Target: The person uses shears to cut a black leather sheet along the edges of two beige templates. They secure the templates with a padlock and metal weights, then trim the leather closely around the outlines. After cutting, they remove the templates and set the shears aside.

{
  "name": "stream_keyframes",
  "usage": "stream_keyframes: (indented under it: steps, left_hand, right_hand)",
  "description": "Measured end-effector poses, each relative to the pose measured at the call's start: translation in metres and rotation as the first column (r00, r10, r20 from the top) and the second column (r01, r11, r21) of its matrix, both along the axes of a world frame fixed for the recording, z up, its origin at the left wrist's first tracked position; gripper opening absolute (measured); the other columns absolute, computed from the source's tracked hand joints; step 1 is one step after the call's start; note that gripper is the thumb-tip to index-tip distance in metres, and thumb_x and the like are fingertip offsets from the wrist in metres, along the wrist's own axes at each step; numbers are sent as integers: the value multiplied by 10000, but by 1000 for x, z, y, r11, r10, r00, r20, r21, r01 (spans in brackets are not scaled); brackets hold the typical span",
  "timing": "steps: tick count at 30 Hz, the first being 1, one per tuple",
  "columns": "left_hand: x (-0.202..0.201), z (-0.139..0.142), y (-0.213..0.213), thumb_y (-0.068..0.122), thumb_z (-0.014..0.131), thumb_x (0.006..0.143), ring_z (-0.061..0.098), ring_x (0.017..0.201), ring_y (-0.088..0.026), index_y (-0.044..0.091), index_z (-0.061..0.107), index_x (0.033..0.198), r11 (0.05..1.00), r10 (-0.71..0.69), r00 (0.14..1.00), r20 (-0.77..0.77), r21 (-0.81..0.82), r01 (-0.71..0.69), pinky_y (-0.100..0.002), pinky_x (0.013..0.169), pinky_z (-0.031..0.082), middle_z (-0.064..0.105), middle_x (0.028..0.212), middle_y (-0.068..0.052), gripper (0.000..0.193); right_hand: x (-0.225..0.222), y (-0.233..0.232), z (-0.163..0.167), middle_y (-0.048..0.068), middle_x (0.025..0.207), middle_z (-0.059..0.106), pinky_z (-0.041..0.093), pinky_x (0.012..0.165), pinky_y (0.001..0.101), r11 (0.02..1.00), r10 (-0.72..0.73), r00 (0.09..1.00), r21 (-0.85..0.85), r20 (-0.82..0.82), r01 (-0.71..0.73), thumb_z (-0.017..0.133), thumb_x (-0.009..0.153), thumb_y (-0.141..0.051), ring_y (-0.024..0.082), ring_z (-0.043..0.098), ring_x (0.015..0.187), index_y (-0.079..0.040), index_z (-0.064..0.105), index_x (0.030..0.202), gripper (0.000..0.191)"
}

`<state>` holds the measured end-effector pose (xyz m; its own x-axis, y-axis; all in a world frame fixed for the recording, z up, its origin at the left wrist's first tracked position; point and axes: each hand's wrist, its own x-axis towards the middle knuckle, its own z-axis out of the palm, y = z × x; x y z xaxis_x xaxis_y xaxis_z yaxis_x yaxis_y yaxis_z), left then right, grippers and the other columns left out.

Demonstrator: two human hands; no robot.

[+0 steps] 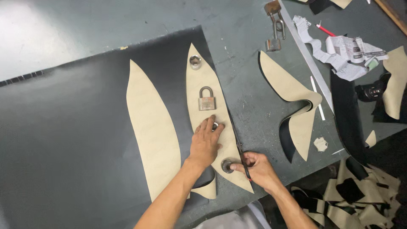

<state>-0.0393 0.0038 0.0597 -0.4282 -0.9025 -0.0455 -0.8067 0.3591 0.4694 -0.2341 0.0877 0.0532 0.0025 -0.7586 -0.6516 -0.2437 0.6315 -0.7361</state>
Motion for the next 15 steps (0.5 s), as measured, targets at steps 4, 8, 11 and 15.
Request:
stream_keyframes:
  steps: [4,8,11,15]
  left_hand:
    - [2,2,2,129,883,641,464,1333,-373,107,601,1282,1000,2,999,-36,-15,-3,-482,1064,421,450,1479,-203,700]
    - [0,5,0,126,883,646,461,1335,-376,113,606,1279,1000,13,999,-40,15,-12,-490,1066,415,449,1483,-202,691]
    - [-1,13,-1,121,877,650,447,1354,-383,113,608,1270,999,21,999,-43,26,-20,-490,1082,403,441,1491,-203,676]
    - [5,30,-3,113,858,685,421,1355,-406,113,600,1329,997,33,981,-190,79,-18,-490,1085,384,441,1471,-226,694]
  right_hand:
    - [-2,-2,-2,-6,587,589,353,449,261,1000,-2,1000,7,-4,2,912,740,-201,73,480,504,3,743,803,273]
    - [-4,1,-6,-2,578,560,332,432,268,1000,-18,998,-7,64,18,911,750,-198,73,453,480,17,725,781,286]
    - [-5,1,-9,0,586,571,329,431,264,1000,-18,996,3,82,18,912,758,-188,65,449,476,23,723,793,286]
    - [-7,0,-14,16,585,625,340,423,262,998,-32,995,52,97,27,891,754,-173,69,470,459,-5,753,844,235]
